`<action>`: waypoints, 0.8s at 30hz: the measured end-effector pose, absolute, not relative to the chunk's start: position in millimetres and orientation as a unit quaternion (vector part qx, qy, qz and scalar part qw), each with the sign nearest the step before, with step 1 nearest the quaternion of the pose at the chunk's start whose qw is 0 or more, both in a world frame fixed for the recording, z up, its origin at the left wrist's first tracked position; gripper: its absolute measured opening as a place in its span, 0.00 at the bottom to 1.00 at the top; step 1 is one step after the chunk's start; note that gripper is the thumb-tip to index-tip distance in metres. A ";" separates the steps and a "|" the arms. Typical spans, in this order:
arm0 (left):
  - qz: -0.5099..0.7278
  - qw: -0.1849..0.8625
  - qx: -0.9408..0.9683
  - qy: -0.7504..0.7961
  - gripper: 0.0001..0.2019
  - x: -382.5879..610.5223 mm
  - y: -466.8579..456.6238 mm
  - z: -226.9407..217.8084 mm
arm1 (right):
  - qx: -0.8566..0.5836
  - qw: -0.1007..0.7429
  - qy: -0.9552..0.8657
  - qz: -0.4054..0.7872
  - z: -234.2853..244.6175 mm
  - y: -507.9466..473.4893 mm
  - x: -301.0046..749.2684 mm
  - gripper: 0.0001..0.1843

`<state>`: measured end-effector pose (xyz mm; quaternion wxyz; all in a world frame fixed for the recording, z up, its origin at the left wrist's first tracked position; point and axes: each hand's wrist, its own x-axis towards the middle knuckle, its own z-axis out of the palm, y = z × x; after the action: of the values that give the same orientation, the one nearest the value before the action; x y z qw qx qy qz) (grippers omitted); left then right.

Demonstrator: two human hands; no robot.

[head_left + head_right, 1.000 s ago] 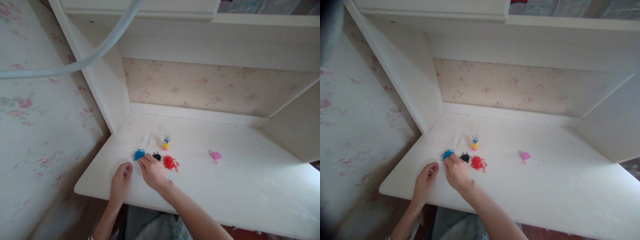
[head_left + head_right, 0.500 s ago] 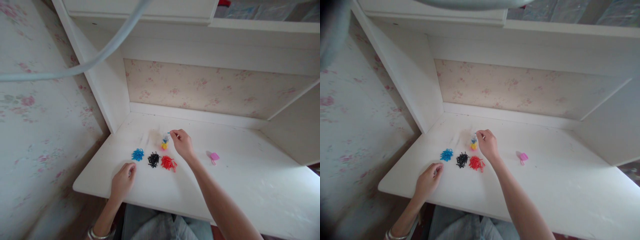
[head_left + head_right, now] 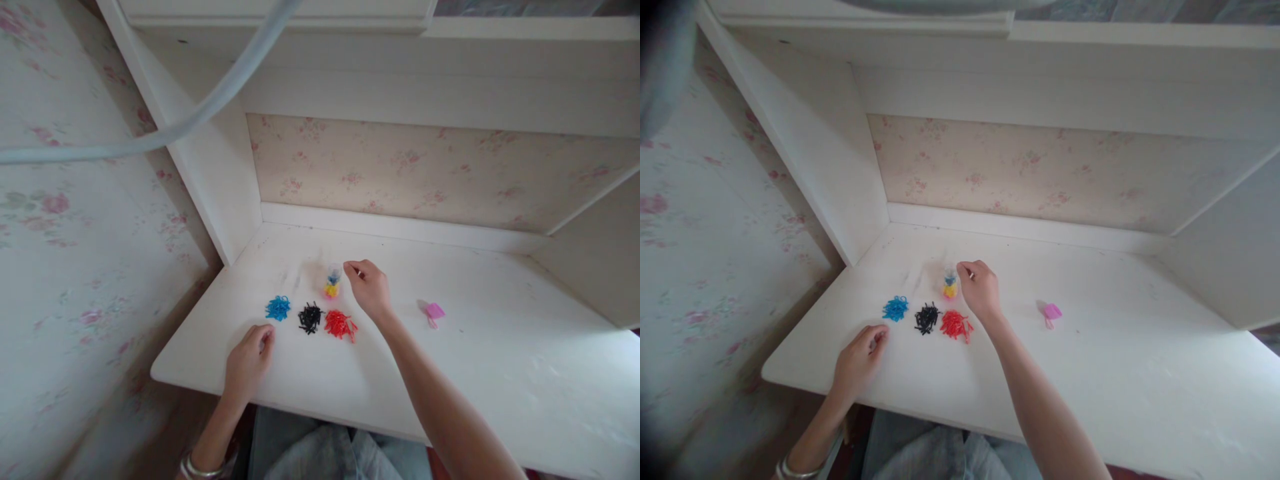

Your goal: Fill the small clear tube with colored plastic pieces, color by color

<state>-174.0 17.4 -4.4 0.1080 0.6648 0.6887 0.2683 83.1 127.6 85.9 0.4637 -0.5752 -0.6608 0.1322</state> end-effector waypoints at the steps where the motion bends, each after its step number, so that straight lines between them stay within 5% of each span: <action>1: 0.267 0.108 0.663 0.690 0.11 -174.0 17.6 -4.7 | -0.578 0.473 -0.651 0.140 84.9 124.8 85.5 0.17; 13: 0.168 0.054 0.656 0.734 0.13 -168.2 30.6 9.7 | -0.639 0.463 -0.545 0.283 -5.0 57.9 137.3 0.22; 24: 0.088 0.000 0.669 0.738 0.13 -171.4 51.4 19.6 | -0.635 0.450 -0.575 0.255 -9.2 45.9 138.9 0.19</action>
<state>-171.4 51.4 19.6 0.0004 0.6688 0.7383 0.0878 138.9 45.9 -9.2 0.4495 -0.6348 -0.5746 0.2545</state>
